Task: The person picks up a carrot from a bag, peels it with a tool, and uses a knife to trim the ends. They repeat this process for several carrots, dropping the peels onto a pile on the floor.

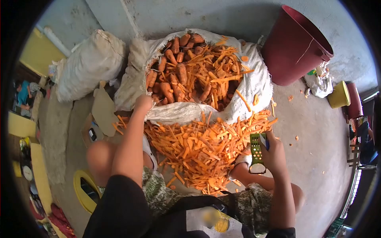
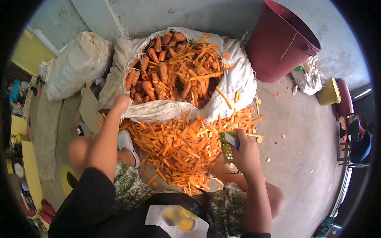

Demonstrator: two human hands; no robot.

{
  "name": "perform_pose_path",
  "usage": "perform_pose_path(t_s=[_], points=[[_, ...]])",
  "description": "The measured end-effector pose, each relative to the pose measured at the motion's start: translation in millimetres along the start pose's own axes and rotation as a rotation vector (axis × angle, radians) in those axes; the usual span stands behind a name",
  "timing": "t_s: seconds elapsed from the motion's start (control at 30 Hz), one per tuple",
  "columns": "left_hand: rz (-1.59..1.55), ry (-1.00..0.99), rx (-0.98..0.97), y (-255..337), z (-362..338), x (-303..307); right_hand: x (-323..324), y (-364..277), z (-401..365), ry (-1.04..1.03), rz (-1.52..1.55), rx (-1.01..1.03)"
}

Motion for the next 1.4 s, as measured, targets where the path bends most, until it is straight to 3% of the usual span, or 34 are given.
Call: perform_pose_path(t_s=[0.03, 0.1, 0.13, 0.23, 0.3, 0.43, 0.5, 0.57, 0.63, 0.77, 0.87, 0.97, 1.03, 1.17, 1.27, 1.33, 1.4], points=[[-0.005, -0.004, 0.004, 9.9, -30.6, -0.9, 4.8, -1.9, -2.9, -0.004, -0.006, 0.001], [0.108, -0.163, -0.195, 31.5, -89.2, -2.8, 9.9, -6.8, -9.7, 0.044, 0.014, 0.013], [0.076, -0.221, -0.176, 36.5, -104.0, -10.2, 9.3, -6.9, -10.4, 0.066, 0.027, 0.043], [0.221, -0.352, -0.202, 52.1, -122.0, -31.0, 8.9, -8.2, -3.2, -0.035, 0.041, -0.027], [0.206, -0.292, -0.218, 52.0, -116.6, -37.7, 2.1, -14.2, 2.9, -0.031, 0.05, -0.037], [0.224, -0.331, -0.182, 36.5, -75.0, -35.8, -8.7, -15.5, 11.4, -0.034, 0.011, -0.007], [0.203, -0.374, -0.043, 16.7, -51.0, -22.6, -13.4, -10.2, 12.2, -0.02, -0.029, 0.008], [-0.074, -0.147, 0.029, -39.5, 5.9, -27.7, -16.1, -6.7, 13.1, -0.023, -0.039, -0.034], [-0.424, -0.16, 0.079, -89.5, 47.0, -33.0, -18.7, -5.9, 15.4, -0.026, -0.045, -0.041], [-0.326, -0.057, 0.264, -145.5, 101.2, -41.5, -25.7, -4.3, 21.9, -0.045, -0.074, -0.059], [-0.164, -0.11, 0.318, -153.1, 110.9, -41.6, -30.5, -7.3, 28.2, -0.052, -0.077, -0.082], [0.058, -0.034, 0.295, -122.6, 84.2, -23.8, -33.9, -10.2, 35.2, -0.052, -0.114, -0.097], [0.083, 0.128, 0.229, -87.1, 53.8, -6.3, -35.9, -9.9, 38.8, -0.059, -0.106, -0.1], [0.171, 0.288, 0.106, -73.4, 81.1, -18.4, -42.0, -7.5, 45.0, -0.076, -0.116, -0.109], [0.013, 0.315, 0.175, -63.7, 92.2, -13.8, -45.0, -10.1, 48.4, -0.094, -0.132, -0.124], [-0.227, 0.092, 0.197, -91.7, 131.7, -37.7, -48.0, -8.9, 49.3, -0.083, -0.136, -0.104], [-0.39, 0.121, 0.282, -158.8, 213.2, -84.6, -47.9, -10.4, 50.2, -0.068, -0.143, -0.087]])
Point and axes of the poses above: each hand's wrist, its own z-axis towards the middle knuckle, its own x-axis out of the back of the hand, y = z × x, the point moved 3 cm from there along z, towards the middle knuckle, and after that the axes turned 8 degrees about -y, right-handed, at the moved point
